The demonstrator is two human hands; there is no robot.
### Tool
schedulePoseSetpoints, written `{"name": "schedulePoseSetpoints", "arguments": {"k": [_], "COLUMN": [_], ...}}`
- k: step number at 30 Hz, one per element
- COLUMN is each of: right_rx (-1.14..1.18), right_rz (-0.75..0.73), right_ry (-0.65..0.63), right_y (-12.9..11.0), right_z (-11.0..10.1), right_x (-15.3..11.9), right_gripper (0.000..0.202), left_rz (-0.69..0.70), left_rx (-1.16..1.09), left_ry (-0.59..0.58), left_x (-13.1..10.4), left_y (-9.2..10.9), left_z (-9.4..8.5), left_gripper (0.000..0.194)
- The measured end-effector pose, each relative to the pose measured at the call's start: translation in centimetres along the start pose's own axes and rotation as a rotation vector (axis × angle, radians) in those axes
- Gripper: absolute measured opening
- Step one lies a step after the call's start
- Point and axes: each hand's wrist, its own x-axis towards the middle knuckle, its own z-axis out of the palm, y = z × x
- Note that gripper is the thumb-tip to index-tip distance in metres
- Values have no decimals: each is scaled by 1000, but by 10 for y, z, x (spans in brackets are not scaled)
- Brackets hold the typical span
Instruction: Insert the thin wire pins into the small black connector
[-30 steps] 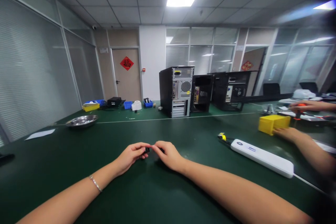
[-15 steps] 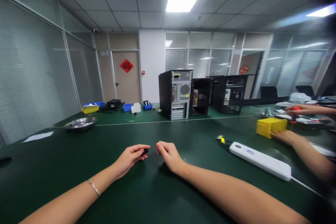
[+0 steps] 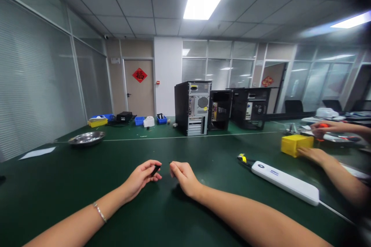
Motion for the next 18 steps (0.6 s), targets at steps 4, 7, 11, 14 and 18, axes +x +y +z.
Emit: {"name": "schedulePoseSetpoints", "arguments": {"k": [4,7,11,14,18], "right_rx": [-16,-23,-35,-42,-58], "right_rz": [-13,-22,-32,-48,-50], "right_ry": [-18,-32,-76,-110,-131], "right_y": [-1,1,3,2,-1], "right_z": [0,1,3,2,2], "right_x": [-1,-1,-1,-1,-1], "right_gripper": [53,51,49,49,49], "left_rz": [-1,1,46,107,163], "left_rx": [-54,-67,-3,129,217], "left_ry": [11,28,83,132,169], "left_x": [0,0,1,3,4], "left_y": [2,2,2,0,-1], "left_z": [1,2,0,-5,-10], "left_gripper": [23,25,30,34,42]}}
